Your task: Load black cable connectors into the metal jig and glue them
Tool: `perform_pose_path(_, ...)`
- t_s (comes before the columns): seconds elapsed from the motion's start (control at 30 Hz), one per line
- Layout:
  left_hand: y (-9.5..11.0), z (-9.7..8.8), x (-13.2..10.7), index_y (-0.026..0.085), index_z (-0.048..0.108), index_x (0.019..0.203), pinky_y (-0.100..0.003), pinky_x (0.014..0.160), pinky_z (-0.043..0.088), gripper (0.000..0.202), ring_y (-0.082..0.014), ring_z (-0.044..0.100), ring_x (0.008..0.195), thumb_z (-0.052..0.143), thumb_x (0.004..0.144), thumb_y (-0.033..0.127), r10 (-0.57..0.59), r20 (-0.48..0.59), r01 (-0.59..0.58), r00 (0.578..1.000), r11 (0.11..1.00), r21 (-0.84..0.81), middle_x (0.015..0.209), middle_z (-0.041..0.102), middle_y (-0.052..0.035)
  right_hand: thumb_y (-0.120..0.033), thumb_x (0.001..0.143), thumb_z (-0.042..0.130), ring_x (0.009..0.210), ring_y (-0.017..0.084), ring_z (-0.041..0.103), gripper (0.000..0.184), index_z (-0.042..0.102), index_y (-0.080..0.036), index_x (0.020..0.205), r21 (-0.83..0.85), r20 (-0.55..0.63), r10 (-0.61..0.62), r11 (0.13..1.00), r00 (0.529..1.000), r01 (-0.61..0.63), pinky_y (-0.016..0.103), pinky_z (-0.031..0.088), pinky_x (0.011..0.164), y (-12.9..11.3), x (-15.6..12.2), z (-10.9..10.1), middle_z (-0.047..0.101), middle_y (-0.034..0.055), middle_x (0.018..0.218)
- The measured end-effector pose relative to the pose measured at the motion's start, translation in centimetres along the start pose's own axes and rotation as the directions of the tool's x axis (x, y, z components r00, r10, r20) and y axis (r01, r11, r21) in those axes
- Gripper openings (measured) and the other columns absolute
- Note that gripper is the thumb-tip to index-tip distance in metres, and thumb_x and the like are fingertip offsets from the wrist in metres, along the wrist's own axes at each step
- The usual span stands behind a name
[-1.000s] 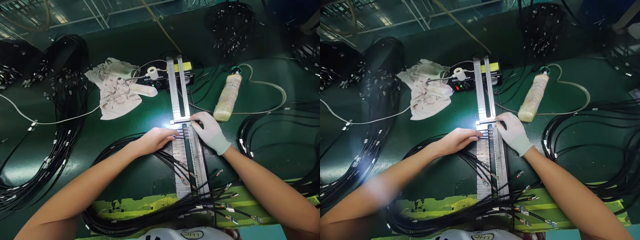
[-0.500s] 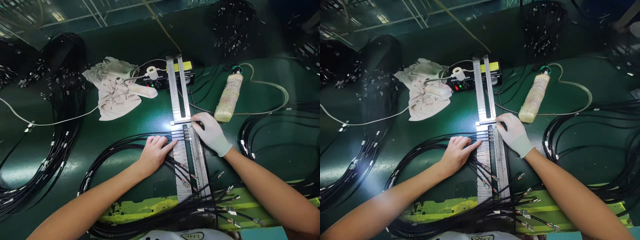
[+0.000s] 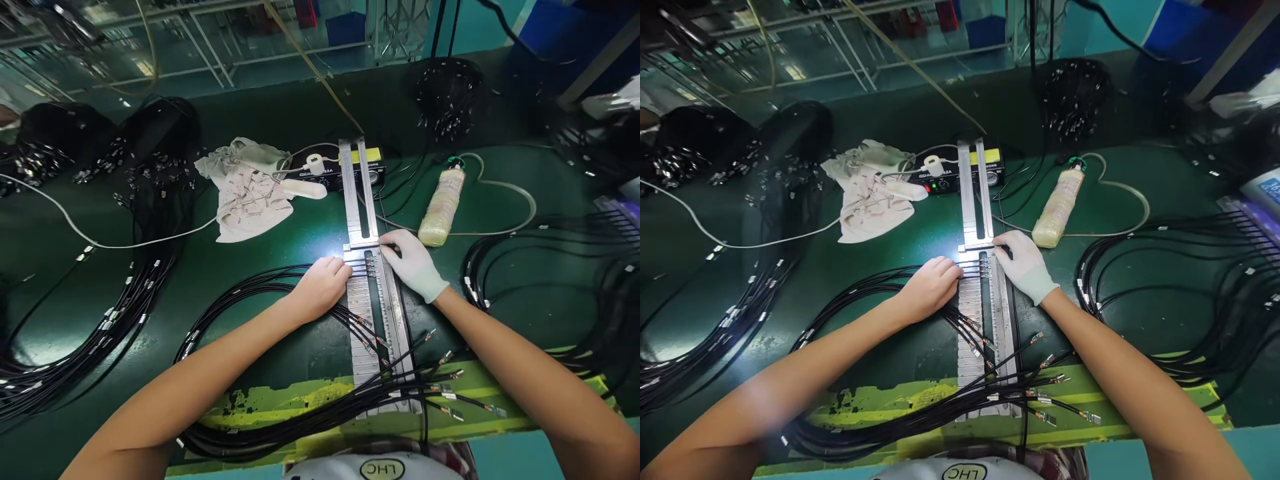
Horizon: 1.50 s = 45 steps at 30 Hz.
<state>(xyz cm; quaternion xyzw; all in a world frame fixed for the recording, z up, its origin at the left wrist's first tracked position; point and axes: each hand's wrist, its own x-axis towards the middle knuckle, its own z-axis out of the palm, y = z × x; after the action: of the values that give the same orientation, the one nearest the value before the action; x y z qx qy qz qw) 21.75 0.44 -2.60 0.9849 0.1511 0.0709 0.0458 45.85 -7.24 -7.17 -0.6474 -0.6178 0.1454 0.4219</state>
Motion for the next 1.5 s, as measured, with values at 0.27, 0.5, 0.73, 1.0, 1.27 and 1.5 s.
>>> perform_pose_path(0.27,2.5,-6.0,-3.2,0.019,0.051,0.104,-0.027,0.072,0.045,0.011,-0.0137,0.051,0.079,0.045,0.095,0.015,-0.223,-0.165,0.123,0.961,0.876,-0.467,0.094,0.052,-0.0031,-0.030,0.095,0.055,0.112,0.023,0.059,0.021,0.066,-0.021,0.111,0.055,0.046,-0.051,0.997,0.998,0.049,0.043,0.046,0.103,-4.2,-0.5,-3.2,0.065,0.0077,0.115)
perform_pose_path(0.5,5.5,-5.8,-6.9,0.019,0.054,0.109,-0.030,0.081,0.047,0.018,-0.0154,0.053,0.091,0.049,0.096,0.009,-0.205,-0.300,0.023,0.932,0.856,-0.516,0.097,0.058,-0.0051,-0.039,0.100,0.049,0.089,0.019,0.062,0.027,0.068,-0.022,0.090,0.299,0.288,-0.074,0.954,0.955,-0.017,0.033,0.048,0.083,-12.5,-4.4,-5.4,0.067,0.0026,0.093)
perform_pose_path(0.73,7.5,-6.4,-8.2,0.019,0.055,0.110,-0.031,0.085,0.049,0.023,-0.0159,0.056,0.096,0.054,0.093,0.005,-0.218,-0.401,-0.036,0.890,0.843,-0.537,0.100,0.060,-0.0058,-0.045,0.100,0.047,0.080,0.017,0.063,0.041,0.067,-0.019,0.075,0.526,0.476,0.059,0.781,0.878,-0.337,0.031,0.048,0.080,-14.3,-6.9,-3.9,0.069,0.0028,0.081)
perform_pose_path(1.0,8.7,-7.0,-8.9,0.023,0.049,0.138,-0.034,0.090,0.052,0.050,-0.0186,0.056,0.107,0.042,0.093,0.001,-0.012,-0.368,-0.167,0.930,0.877,-0.451,0.115,0.057,-0.0105,-0.050,0.097,0.051,0.079,0.019,0.064,0.044,0.072,-0.018,0.074,0.677,0.566,0.019,0.560,0.824,-0.478,0.032,0.051,0.079,-15.6,-8.1,-2.8,0.070,0.0052,0.078)
perform_pose_path(1.27,8.7,-6.9,-9.5,0.021,0.045,0.137,-0.031,0.088,0.052,0.048,-0.0180,0.059,0.101,0.037,0.093,0.002,0.102,-0.328,-0.217,0.939,0.916,-0.338,0.112,0.059,-0.0108,-0.049,0.100,0.044,0.076,0.018,0.062,0.045,0.070,-0.020,0.077,0.548,0.644,0.018,0.687,0.765,-0.477,0.031,0.051,0.076,-15.8,-8.4,-4.6,0.070,0.0047,0.081)
perform_pose_path(1.5,8.9,-4.3,-9.5,0.014,0.039,0.128,-0.033,0.085,0.052,0.030,-0.0201,0.061,0.096,0.041,0.098,0.016,0.021,-0.270,-0.136,0.963,0.900,-0.413,0.109,0.063,-0.0136,-0.047,0.089,0.064,0.093,0.024,0.067,0.042,0.054,-0.033,0.128,0.107,0.657,0.188,0.935,0.730,-0.338,0.038,0.056,0.082,-15.7,-8.9,-5.9,0.071,0.0030,0.106)
